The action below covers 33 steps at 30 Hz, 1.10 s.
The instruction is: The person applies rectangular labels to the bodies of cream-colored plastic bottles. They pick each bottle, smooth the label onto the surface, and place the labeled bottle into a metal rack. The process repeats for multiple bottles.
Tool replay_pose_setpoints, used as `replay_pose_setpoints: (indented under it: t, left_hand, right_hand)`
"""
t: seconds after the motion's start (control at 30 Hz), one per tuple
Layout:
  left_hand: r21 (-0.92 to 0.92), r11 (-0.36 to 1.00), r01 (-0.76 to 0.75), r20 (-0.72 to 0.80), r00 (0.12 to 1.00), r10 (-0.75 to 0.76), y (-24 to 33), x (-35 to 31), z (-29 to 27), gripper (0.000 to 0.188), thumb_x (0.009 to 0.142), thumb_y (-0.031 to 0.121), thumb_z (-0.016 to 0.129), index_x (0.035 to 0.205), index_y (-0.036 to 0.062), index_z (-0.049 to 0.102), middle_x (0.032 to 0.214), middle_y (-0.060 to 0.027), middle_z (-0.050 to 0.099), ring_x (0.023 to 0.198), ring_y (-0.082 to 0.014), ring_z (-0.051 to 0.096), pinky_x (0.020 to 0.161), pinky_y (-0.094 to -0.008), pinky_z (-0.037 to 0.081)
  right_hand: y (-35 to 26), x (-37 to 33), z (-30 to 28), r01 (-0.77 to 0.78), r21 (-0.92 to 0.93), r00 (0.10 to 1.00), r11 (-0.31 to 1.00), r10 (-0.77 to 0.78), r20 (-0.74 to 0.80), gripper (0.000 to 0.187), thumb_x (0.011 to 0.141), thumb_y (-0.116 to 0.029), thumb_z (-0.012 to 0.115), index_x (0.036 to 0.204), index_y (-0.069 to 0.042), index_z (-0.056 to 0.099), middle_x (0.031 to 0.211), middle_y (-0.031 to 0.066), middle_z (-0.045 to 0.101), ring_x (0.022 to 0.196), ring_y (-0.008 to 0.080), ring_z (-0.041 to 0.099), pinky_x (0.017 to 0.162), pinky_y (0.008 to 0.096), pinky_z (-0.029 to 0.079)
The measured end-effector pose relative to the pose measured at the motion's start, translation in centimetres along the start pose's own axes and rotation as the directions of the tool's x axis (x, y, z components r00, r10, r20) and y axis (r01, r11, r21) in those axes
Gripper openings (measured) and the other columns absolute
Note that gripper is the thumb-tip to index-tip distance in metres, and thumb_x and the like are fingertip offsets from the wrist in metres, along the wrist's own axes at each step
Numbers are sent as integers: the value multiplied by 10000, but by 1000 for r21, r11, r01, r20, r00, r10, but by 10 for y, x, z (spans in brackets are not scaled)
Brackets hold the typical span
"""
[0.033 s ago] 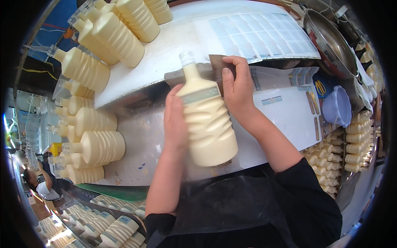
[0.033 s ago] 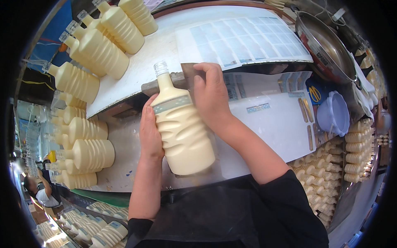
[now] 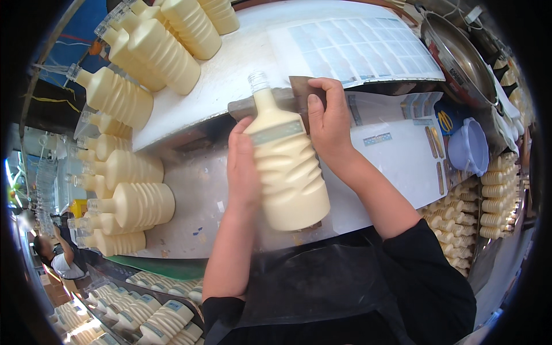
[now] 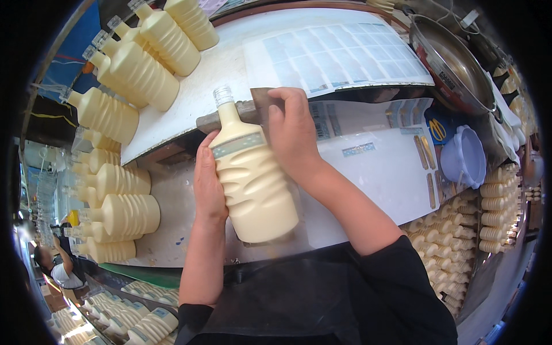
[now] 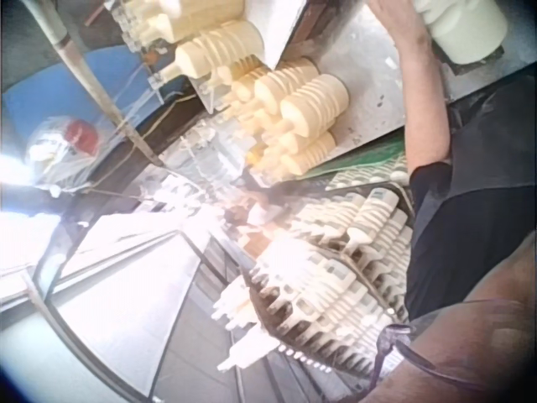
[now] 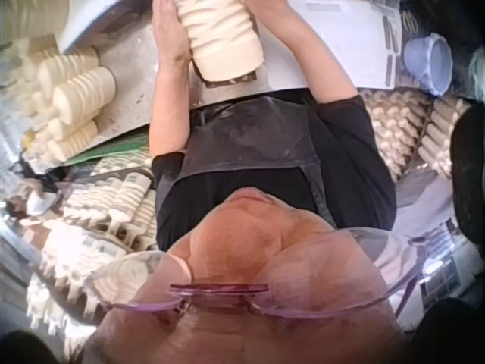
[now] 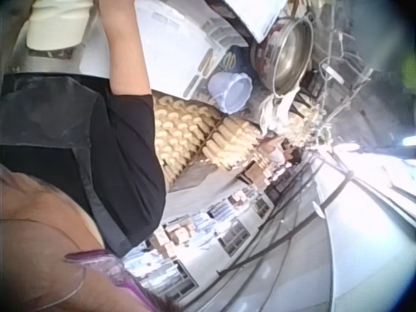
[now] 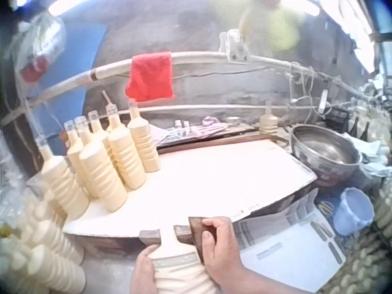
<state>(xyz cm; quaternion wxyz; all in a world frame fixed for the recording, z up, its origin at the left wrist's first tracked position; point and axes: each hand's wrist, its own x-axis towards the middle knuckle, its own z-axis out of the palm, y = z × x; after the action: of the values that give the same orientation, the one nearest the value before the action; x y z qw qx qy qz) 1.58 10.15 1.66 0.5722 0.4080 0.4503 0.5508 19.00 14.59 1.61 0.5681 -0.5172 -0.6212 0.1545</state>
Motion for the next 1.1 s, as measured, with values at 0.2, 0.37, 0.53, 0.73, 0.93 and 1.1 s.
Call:
replay_pose_setpoints:
  t: [0.2, 0.37, 0.53, 0.73, 0.93, 1.1]
  left_hand:
    - [354, 933, -58, -80, 993, 92, 16, -15, 6, 562, 1073, 291, 417, 1558, 17, 345, 1453, -208, 505, 1302, -293, 523, 1126, -388, 400]
    - [669, 710, -219, 117, 975, 191, 13, -42, 7, 785, 967, 267, 534, 1634, 33, 191, 1577, -274, 372, 1443, -401, 409, 1196, -442, 320]
    - [553, 822, -136, 33, 989, 141, 5, -46, 8, 825, 950, 300, 600, 1626, 36, 207, 1592, -254, 356, 1460, -388, 391, 1202, -437, 314]
    - [563, 826, -33, 95, 995, -25, 9, -46, -4, 803, 939, 366, 671, 1562, 14, 307, 1536, -186, 435, 1406, -310, 454, 1150, -400, 371]
    - [490, 870, -48, 34, 999, 36, 21, -62, 17, 881, 873, 303, 717, 1578, 17, 274, 1528, -207, 436, 1386, -333, 472, 1140, -413, 386]
    - [622, 779, -72, -44, 991, 127, 9, -71, 13, 1009, 801, 259, 751, 1614, 25, 200, 1541, -251, 411, 1391, -364, 468, 1162, -432, 370]
  right_hand:
    - [-21, 10, -18, -69, 72, 997, 995, 67, 36, 290, 977, -68, 552, 1262, -24, 518, 1244, 185, 585, 1162, 350, 591, 1001, 424, 470]
    - [-34, 9, -19, -80, 140, 981, 987, 53, 188, 278, 996, -73, 563, 1268, -15, 544, 1232, 164, 628, 1135, 285, 627, 959, 363, 492]
    - [-58, -2, -30, 347, -89, 934, 933, -337, 117, 249, 916, -72, 643, 1164, -54, 635, 1058, 143, 709, 916, 344, 705, 827, 415, 553]
    - [-101, -24, 13, 689, -298, 713, 661, -545, 441, 90, 715, -144, 665, 776, -115, 606, 824, 50, 609, 748, 208, 612, 667, 341, 493]
    - [-114, -18, 5, 491, -215, 776, 844, -312, 548, 148, 761, -146, 706, 889, -79, 673, 926, 87, 672, 795, 256, 684, 709, 372, 557]
    - [-43, -2, -52, 145, 31, 982, 989, -148, 120, 202, 856, -99, 638, 1040, -48, 706, 1036, 97, 660, 894, 275, 673, 775, 345, 543]
